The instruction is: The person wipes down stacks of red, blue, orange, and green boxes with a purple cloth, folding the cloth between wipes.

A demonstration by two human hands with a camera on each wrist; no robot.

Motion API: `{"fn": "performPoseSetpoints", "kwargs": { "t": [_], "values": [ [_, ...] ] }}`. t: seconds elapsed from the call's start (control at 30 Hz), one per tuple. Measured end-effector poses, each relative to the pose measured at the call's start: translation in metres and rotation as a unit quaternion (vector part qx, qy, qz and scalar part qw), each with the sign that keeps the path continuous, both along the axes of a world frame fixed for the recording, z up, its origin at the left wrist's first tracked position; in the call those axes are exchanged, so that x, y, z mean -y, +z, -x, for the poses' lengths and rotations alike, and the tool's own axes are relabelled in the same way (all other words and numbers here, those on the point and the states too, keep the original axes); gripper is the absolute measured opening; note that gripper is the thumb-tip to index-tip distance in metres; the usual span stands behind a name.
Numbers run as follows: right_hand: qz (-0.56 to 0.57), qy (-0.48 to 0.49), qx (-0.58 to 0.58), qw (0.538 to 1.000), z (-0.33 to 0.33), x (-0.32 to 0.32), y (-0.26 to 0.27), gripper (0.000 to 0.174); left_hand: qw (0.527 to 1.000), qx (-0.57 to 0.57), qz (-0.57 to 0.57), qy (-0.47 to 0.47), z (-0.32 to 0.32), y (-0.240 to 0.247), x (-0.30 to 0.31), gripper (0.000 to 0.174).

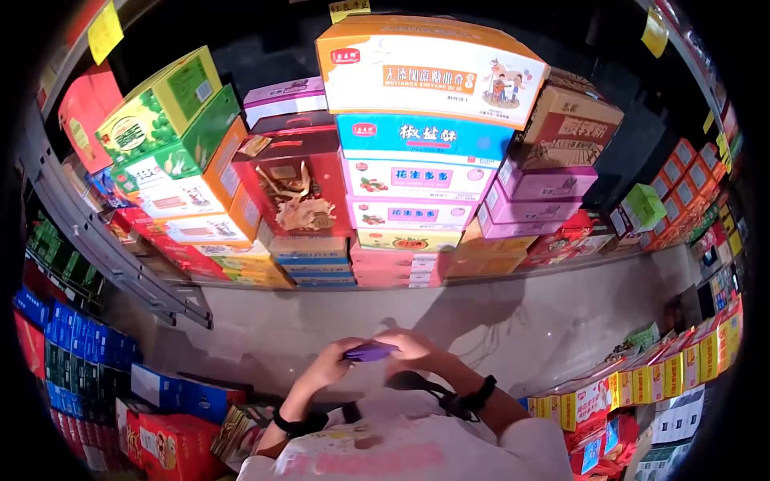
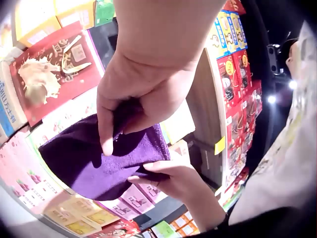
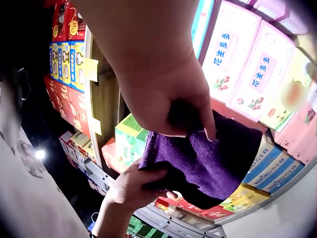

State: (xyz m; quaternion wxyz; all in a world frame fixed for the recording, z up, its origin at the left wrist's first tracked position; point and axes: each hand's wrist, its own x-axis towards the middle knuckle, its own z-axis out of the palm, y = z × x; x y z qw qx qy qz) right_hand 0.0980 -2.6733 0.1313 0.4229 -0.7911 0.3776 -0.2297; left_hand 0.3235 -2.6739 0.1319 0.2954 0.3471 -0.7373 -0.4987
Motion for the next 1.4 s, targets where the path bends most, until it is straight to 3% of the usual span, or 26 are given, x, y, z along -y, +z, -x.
{"fn": "performPoseSetpoints", "kwargs": {
  "t": [0.13, 0.2, 0.3, 0.33, 0.4, 0.43, 0.47, 0.53, 0.63, 0.67, 0.73, 0.77, 0.8, 0.87, 0.9, 0.93, 1.0, 1.07, 1.13, 1.17, 1.2, 1.27, 1.3, 1.37, 1.4],
  "values": [
    [0.128, -0.026, 0.071, 0.989, -0.009, 0.1, 0.021, 0.046, 0.991, 0.04, 0.092, 0.088, 0.005, 0.028, 0.087, 0.052],
    [0.277, -0.076, 0.044, 0.957, -0.004, 0.152, 0.069, 0.049, 0.96, 0.05, 0.247, 0.12, 0.02, 0.09, 0.136, 0.056],
    [0.424, -0.153, 0.041, 0.892, 0.012, 0.189, 0.179, 0.051, 0.868, 0.104, 0.462, 0.151, 0.046, 0.203, 0.176, 0.053],
    [0.528, -0.174, 0.055, 0.829, 0.016, 0.2, 0.201, 0.047, 0.821, 0.11, 0.542, 0.145, 0.051, 0.228, 0.188, 0.048],
    [0.603, -0.218, 0.082, 0.763, 0.017, 0.214, 0.222, 0.045, 0.697, 0.107, 0.689, 0.166, 0.062, 0.242, 0.221, 0.037],
    [0.622, -0.242, 0.059, 0.742, 0.018, 0.228, 0.227, 0.043, 0.691, 0.135, 0.689, 0.176, 0.066, 0.24, 0.238, 0.036],
    [0.608, -0.236, 0.033, 0.757, 0.021, 0.247, 0.215, 0.045, 0.684, 0.162, 0.686, 0.187, 0.07, 0.232, 0.258, 0.035],
    [0.537, -0.246, -0.018, 0.807, 0.028, 0.293, 0.19, 0.049, 0.739, 0.174, 0.624, 0.185, 0.071, 0.189, 0.311, 0.047],
    [0.542, -0.297, -0.13, 0.776, 0.035, 0.327, 0.16, 0.05, 0.751, 0.236, 0.579, 0.212, 0.092, 0.161, 0.347, 0.06],
    [0.549, -0.303, -0.159, 0.762, 0.038, 0.33, 0.149, 0.05, 0.76, 0.22, 0.569, 0.225, 0.097, 0.143, 0.36, 0.056],
    [0.551, -0.325, -0.187, 0.746, 0.046, 0.33, 0.142, 0.044, 0.723, 0.315, 0.572, 0.225, 0.104, 0.123, 0.368, 0.051],
    [0.542, -0.337, -0.178, 0.749, 0.051, 0.331, 0.14, 0.048, 0.745, 0.233, 0.588, 0.213, 0.107, 0.12, 0.374, 0.047],
    [0.531, -0.346, -0.172, 0.754, 0.055, 0.332, 0.14, 0.053, 0.719, 0.26, 0.605, 0.225, 0.112, 0.124, 0.373, 0.045],
    [0.55, -0.372, -0.166, 0.729, 0.058, 0.331, 0.163, 0.052, 0.716, 0.207, 0.628, 0.225, 0.124, 0.149, 0.377, 0.046],
    [0.554, -0.391, -0.187, 0.711, 0.055, 0.331, 0.179, 0.048, 0.738, 0.196, 0.615, 0.197, 0.122, 0.152, 0.384, 0.067],
    [0.557, -0.412, -0.206, 0.691, 0.049, 0.331, 0.193, 0.043, 0.79, 0.208, 0.544, 0.194, 0.121, 0.152, 0.387, 0.076],
    [0.562, -0.417, -0.174, 0.693, 0.034, 0.335, 0.207, 0.046, 0.756, 0.133, 0.595, 0.239, 0.126, 0.185, 0.385, 0.083],
    [0.568, -0.429, -0.171, 0.682, 0.018, 0.341, 0.197, 0.046, 0.737, 0.109, 0.623, 0.238, 0.12, 0.183, 0.389, 0.081],
    [0.554, -0.427, -0.181, 0.691, 0.011, 0.344, 0.167, 0.044, 0.732, 0.199, 0.603, 0.245, 0.106, 0.151, 0.395, 0.076],
    [0.527, -0.417, -0.19, 0.716, 0.007, 0.342, 0.146, 0.042, 0.742, 0.2, 0.601, 0.218, 0.094, 0.125, 0.401, 0.07],
    [0.548, -0.418, -0.194, 0.698, 0.003, 0.346, 0.123, 0.041, 0.753, 0.196, 0.601, 0.182, 0.083, 0.107, 0.401, 0.063],
    [0.531, -0.41, -0.203, 0.713, -0.005, 0.344, 0.098, 0.044, 0.744, 0.178, 0.628, 0.143, 0.071, 0.105, 0.396, 0.059],
    [0.527, -0.409, -0.195, 0.719, -0.007, 0.347, 0.103, 0.047, 0.745, 0.176, 0.627, 0.149, 0.068, 0.11, 0.396, 0.059],
    [0.519, -0.403, -0.175, 0.733, -0.015, 0.347, 0.123, 0.052, 0.81, 0.204, 0.533, 0.13, 0.061, 0.125, 0.389, 0.06],
    [0.516, -0.4, -0.162, 0.74, -0.018, 0.351, 0.141, 0.055, 0.799, 0.168, 0.56, 0.138, 0.061, 0.147, 0.392, 0.063]
  ]
}}
